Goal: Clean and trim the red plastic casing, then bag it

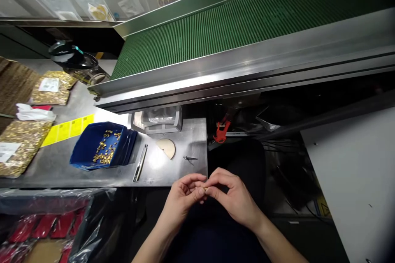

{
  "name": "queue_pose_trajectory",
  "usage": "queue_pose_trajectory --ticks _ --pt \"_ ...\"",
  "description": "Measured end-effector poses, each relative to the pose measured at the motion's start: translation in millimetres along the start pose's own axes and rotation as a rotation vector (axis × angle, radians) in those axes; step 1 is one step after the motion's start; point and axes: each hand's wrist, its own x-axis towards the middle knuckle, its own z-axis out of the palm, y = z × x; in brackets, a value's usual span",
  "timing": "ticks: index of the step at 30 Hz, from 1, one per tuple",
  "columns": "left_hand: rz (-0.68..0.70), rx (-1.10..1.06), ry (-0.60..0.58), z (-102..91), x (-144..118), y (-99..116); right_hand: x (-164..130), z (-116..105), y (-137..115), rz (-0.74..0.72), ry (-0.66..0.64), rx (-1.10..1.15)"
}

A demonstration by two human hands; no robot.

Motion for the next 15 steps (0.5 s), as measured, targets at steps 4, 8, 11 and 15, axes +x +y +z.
queue_pose_trajectory --ticks 4,8,11,15 --pt "0.055 -0.089 -0.034 4.5 1.1 -5.2 -3.7 -0.3 8.8 0.005 0.069 0.103" --pt "0.091 -0.153 -0.059 7.7 -2.6 -4.9 -7.2 -1.2 13.4 0.028 0.068 0.195" --pt "0.081 -0.143 -0.05 8.6 -5.6 -3.4 -8.3 -0.6 12.0 0.028 0.058 0.209" --pt "0.068 -0.123 -0.038 10.5 -8.5 -3.0 -11.6 3.4 6.4 0.006 0.047 0.17"
